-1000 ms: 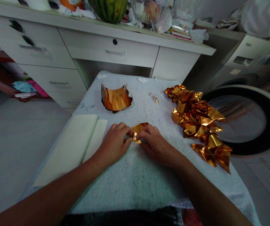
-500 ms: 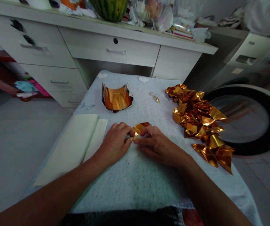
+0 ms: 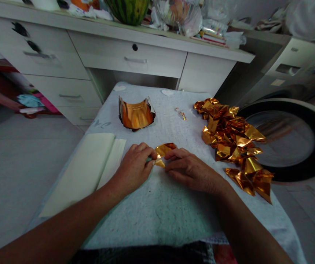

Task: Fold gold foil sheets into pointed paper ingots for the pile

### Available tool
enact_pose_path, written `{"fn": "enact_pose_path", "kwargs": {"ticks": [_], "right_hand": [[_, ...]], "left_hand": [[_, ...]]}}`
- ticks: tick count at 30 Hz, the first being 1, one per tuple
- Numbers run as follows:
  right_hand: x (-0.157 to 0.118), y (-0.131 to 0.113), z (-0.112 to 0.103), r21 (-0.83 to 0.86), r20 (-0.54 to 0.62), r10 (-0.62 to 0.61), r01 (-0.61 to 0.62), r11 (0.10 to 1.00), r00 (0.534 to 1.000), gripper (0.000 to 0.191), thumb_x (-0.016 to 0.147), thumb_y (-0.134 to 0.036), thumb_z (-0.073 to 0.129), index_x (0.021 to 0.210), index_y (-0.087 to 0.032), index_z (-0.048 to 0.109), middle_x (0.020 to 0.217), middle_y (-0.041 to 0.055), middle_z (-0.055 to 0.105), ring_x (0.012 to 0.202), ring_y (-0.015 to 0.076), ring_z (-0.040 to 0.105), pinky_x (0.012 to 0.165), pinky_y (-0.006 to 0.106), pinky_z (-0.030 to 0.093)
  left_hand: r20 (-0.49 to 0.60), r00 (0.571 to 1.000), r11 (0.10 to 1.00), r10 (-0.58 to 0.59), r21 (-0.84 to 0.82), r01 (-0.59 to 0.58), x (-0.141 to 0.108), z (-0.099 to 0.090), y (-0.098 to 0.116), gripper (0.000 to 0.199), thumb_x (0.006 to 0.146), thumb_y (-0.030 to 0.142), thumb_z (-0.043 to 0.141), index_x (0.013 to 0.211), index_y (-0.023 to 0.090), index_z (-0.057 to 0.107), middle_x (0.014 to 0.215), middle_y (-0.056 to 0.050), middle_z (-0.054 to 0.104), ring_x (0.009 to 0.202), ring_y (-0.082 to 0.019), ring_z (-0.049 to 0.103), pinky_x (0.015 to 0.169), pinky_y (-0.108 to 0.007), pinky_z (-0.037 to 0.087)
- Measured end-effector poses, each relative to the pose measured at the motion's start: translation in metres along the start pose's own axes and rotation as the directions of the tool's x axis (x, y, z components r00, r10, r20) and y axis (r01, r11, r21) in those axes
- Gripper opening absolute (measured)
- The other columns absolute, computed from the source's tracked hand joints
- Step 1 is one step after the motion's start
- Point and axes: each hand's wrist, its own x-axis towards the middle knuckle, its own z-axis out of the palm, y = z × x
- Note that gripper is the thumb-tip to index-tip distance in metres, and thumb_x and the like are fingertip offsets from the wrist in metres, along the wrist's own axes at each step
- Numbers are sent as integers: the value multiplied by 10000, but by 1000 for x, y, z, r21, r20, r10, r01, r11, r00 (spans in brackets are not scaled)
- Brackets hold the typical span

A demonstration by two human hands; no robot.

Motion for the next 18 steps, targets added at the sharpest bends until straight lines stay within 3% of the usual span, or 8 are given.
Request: {"fn": "enact_pose_path", "kwargs": {"ticks": [4, 9, 18], "right_hand": [[6, 1, 13, 36, -153, 152, -148, 988, 976, 118, 866, -91, 535, 879, -186, 604, 871, 31, 595, 850, 167, 549, 810, 339, 465], [16, -1, 35, 29, -296, 325, -331, 943, 898, 68, 817, -145, 627, 830, -183, 572, 980, 67, 540, 933, 197, 507, 833, 364, 448], [24, -3, 42, -4, -306, 374, -394, 919, 875, 117, 784, -87, 630, 773, -186, 569, 957, 63, 536, 952, 208, 485, 848, 381, 422]], "left_hand": [[-7, 1000, 1000, 5, -5, -5, -1, 0, 0, 94, 845, 147, 555, 889, 207, 613, 939, -32, 598, 940, -230, 524, 839, -382, 413], [-6, 1000, 1000, 14, 0, -14, -1, 0, 0, 83, 851, 150, 554, 881, 208, 606, 935, -31, 593, 940, -230, 520, 837, -382, 414], [0, 1000, 1000, 5, 3, -5, 0, 0, 1, 87, 851, 144, 553, 881, 208, 603, 939, -30, 599, 939, -228, 520, 848, -389, 415]]}}
